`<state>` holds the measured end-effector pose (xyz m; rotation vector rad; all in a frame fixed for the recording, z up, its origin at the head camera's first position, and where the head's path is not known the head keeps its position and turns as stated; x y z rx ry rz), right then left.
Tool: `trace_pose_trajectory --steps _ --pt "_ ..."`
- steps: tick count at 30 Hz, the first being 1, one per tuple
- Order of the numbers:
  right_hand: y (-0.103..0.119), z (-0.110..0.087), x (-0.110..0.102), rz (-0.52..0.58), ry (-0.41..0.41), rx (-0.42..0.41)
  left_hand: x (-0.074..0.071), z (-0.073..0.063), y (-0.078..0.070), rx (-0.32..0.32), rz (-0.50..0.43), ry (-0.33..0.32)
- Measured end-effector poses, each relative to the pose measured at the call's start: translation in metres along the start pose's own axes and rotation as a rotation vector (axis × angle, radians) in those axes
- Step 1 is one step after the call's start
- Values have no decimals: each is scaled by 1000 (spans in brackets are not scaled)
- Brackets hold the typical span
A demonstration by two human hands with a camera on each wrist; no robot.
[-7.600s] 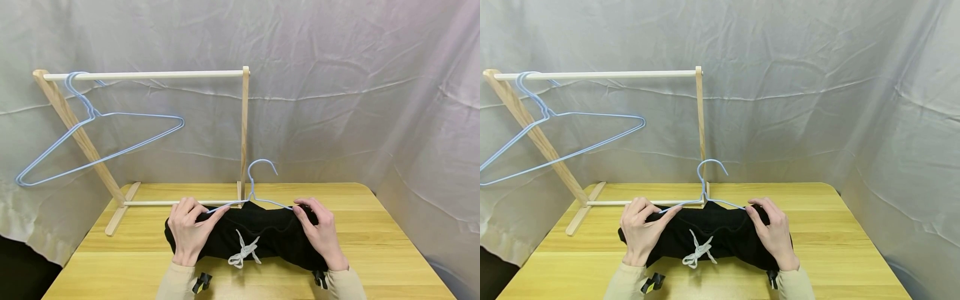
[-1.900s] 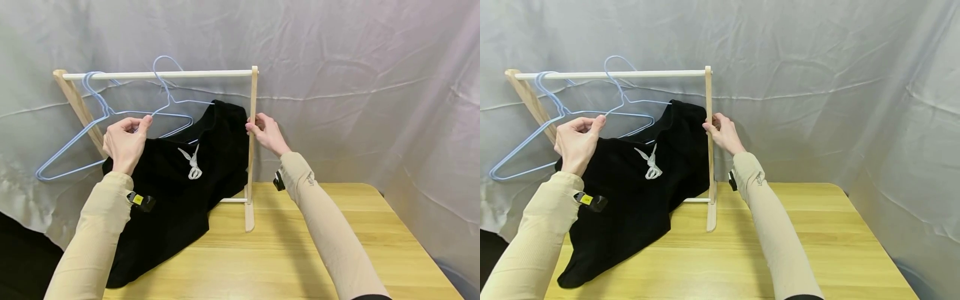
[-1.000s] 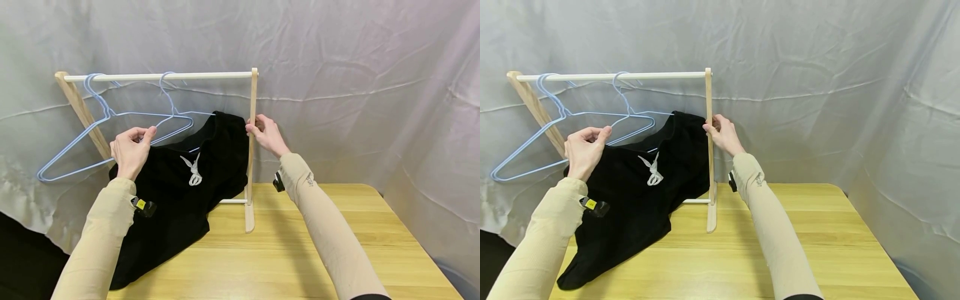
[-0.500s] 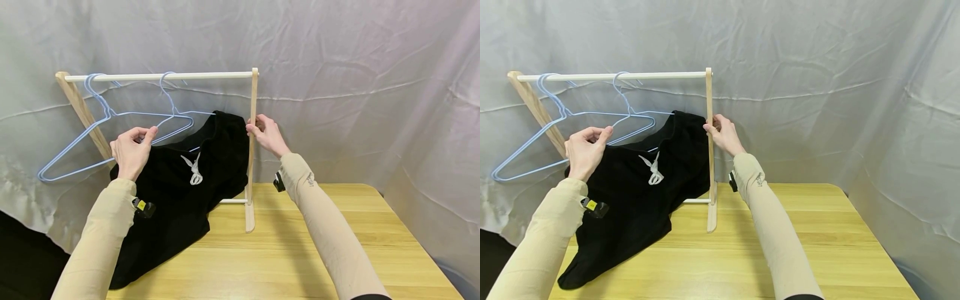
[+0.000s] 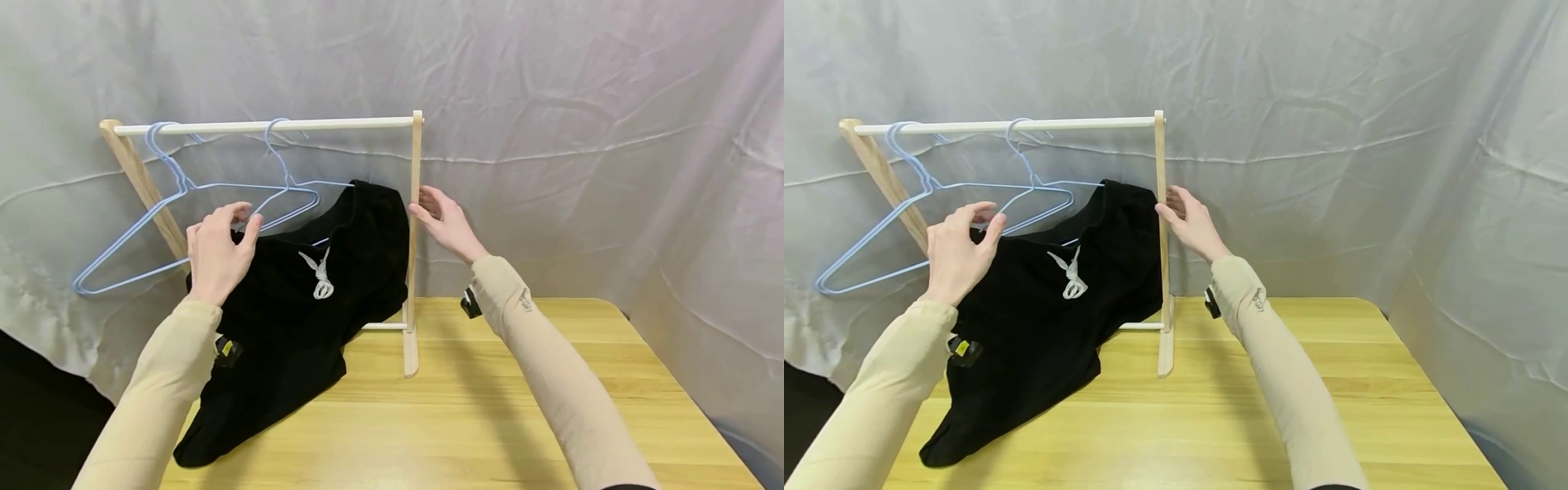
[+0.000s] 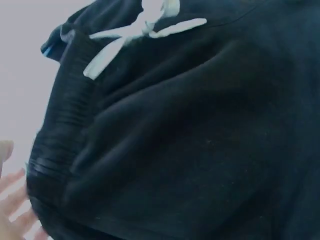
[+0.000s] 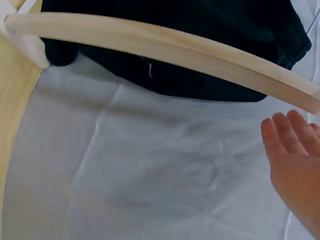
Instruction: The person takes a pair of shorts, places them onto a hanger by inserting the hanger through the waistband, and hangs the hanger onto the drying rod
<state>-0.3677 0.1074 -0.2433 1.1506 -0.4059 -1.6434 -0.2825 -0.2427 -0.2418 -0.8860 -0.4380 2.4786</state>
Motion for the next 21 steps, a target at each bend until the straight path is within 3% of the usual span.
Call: trace_pose_trajectory --steps 4,12,16,21 --pt "-2 -14 -10 -20 17 -6 -2 -6 -11 61 12 -14" --pt "-4 -57 -26 -211 65 -14 1 -31 -33 199 30 -22" --pt "-7 -83 -28 -298 90 -15 10 -53 -45 243 48 23" --pt "-15 -121 -30 -356 105 -8 25 -82 -53 204 92 131"
Point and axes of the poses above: each hand's wrist, its own z-axis towards the middle knuckle, its own x-axis out of the palm, y = z × x, the point moved 3 cm from there along z, towards the middle knuckle, and after that the axes turned 1 degree about -x, right-handed, at the moved point
